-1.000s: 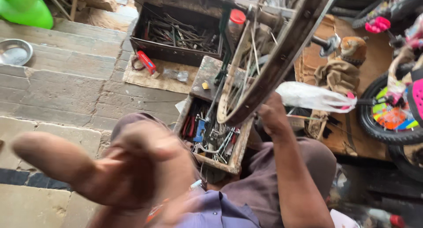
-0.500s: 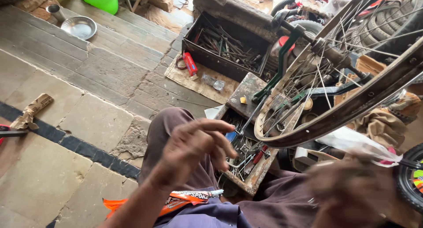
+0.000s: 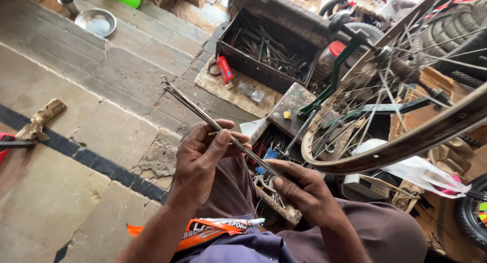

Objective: The person sits on the floor and removes a damaged spoke from a bicycle wheel mounted on a stand. They open a package of new spokes, separate them, and insert a new spoke into the wheel hub and rim, then tighten it.

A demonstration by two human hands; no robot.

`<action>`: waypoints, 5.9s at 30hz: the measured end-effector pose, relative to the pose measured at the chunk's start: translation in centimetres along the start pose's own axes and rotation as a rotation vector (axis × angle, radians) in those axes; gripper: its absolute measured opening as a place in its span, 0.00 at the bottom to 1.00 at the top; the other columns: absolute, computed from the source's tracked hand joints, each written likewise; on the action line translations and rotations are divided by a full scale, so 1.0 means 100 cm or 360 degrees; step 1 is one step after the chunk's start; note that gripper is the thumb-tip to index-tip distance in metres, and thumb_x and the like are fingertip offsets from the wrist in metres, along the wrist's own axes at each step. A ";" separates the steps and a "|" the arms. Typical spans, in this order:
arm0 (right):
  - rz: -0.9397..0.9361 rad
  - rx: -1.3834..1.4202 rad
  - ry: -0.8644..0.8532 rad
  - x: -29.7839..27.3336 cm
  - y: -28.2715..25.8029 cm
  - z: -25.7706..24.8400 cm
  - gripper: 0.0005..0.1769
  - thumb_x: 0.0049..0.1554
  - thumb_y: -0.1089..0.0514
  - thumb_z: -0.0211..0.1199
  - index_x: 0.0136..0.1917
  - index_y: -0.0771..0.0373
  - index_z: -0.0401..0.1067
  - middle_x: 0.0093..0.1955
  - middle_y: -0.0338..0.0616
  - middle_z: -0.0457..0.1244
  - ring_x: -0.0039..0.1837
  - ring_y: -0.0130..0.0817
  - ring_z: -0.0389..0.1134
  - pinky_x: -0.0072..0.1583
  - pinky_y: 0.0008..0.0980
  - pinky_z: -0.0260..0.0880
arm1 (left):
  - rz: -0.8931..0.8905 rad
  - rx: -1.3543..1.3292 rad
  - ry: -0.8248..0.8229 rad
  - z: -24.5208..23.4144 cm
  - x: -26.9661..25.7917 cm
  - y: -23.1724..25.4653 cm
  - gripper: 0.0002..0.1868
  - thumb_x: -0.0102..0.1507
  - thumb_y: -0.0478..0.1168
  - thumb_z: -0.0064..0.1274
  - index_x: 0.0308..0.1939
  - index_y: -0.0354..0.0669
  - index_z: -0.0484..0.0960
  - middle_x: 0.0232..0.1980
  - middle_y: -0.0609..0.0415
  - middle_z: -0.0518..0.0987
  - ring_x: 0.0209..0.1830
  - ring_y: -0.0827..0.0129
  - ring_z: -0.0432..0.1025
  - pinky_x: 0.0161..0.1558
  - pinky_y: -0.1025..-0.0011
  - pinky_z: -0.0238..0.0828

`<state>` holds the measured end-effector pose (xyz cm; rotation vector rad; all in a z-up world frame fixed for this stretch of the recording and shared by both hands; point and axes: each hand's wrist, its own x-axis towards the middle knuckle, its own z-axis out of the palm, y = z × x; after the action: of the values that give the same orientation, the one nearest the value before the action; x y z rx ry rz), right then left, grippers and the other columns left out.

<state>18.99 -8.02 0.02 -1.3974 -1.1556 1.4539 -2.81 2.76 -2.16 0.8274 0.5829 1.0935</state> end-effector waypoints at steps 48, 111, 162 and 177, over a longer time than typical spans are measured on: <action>-0.0689 -0.0202 -0.0109 0.033 -0.012 0.062 0.46 0.62 0.49 0.69 0.83 0.65 0.50 0.73 0.60 0.65 0.66 0.43 0.73 0.66 0.43 0.78 | 0.0429 0.0379 0.0924 -0.145 -0.018 0.077 0.15 0.77 0.45 0.50 0.55 0.34 0.79 0.35 0.56 0.76 0.21 0.80 0.63 0.22 0.80 0.58; 0.0253 0.0724 0.0322 0.073 0.110 0.029 0.12 0.69 0.59 0.61 0.59 0.72 0.73 0.51 0.52 0.70 0.51 0.39 0.74 0.54 0.40 0.79 | -0.1002 0.0767 0.1179 -0.384 -0.140 -0.181 0.12 0.69 0.38 0.50 0.50 0.32 0.80 0.41 0.50 0.85 0.34 0.69 0.80 0.34 0.71 0.78; -0.0665 -0.1134 0.0751 0.056 0.031 0.072 0.07 0.55 0.66 0.69 0.48 0.65 0.78 0.47 0.48 0.72 0.48 0.41 0.76 0.50 0.34 0.76 | -0.0019 0.1668 -0.0167 -0.019 -0.032 -0.040 0.23 0.65 0.37 0.49 0.65 0.38 0.72 0.45 0.38 0.78 0.42 0.41 0.76 0.42 0.51 0.75; -0.0991 -0.1237 0.0584 0.055 0.031 0.055 0.09 0.53 0.63 0.70 0.48 0.65 0.73 0.47 0.47 0.68 0.48 0.42 0.73 0.49 0.37 0.74 | 0.0180 0.1777 -0.0190 -0.007 -0.037 -0.029 0.23 0.66 0.35 0.48 0.65 0.34 0.72 0.41 0.41 0.78 0.35 0.46 0.78 0.34 0.55 0.77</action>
<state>13.29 -4.07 -4.62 -1.4954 -1.7815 0.2833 -3.19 -1.10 -4.86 1.8867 1.0718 0.7507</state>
